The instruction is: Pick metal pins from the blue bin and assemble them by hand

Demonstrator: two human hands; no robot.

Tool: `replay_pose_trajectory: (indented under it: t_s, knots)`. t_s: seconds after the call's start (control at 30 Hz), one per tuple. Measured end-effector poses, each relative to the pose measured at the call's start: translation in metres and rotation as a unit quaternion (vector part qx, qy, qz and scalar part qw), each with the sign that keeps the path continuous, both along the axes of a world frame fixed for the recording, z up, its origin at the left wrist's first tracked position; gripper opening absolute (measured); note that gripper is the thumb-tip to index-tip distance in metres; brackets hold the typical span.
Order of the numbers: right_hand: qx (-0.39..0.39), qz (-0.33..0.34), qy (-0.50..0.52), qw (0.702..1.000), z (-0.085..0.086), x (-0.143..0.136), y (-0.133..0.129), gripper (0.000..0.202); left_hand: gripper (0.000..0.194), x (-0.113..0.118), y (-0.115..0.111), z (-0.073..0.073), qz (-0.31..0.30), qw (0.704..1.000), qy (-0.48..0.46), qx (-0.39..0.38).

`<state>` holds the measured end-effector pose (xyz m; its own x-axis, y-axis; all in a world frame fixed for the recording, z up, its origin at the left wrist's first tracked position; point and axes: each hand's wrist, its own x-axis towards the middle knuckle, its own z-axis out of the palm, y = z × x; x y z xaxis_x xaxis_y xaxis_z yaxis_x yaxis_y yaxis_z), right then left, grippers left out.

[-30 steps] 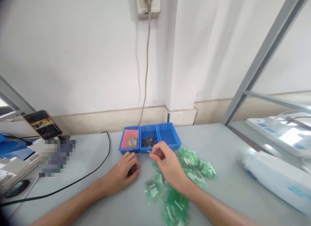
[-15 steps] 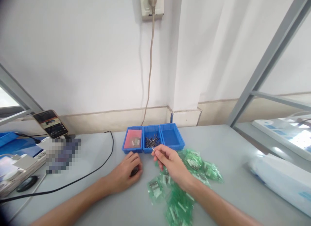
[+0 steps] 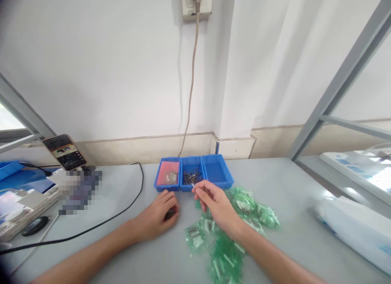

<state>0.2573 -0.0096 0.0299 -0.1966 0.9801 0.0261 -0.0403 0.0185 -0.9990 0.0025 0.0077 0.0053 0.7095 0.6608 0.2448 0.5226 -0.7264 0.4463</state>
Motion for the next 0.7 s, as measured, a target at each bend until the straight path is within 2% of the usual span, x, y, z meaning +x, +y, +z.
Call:
replay_pose_trajectory:
  t_s: [0.23,0.37,0.5,0.7]
  knots:
    - [0.117,-0.066,-0.145,0.98,-0.0027,0.0003,-0.0049,0.025,0.009,0.0002,0.0001,0.0025,0.0,1.0,-0.003,-0.011]
    - [0.156,-0.072,-0.172,0.97,-0.0013,0.0005,-0.0072,0.019,0.01,-0.0002,0.0,0.0034,-0.002,1.0,-0.004,-0.007]
    - [0.141,-0.052,-0.148,0.977,-0.0021,0.0013,-0.0057,0.022,0.014,-0.0008,0.0003,0.0034,-0.004,1.0,0.002,-0.001]
    - [0.049,-0.011,-0.057,0.997,0.0007,0.0007,-0.0024,0.038,0.013,-0.0018,-0.0004,0.0013,-0.002,1.0,0.0,-0.003]
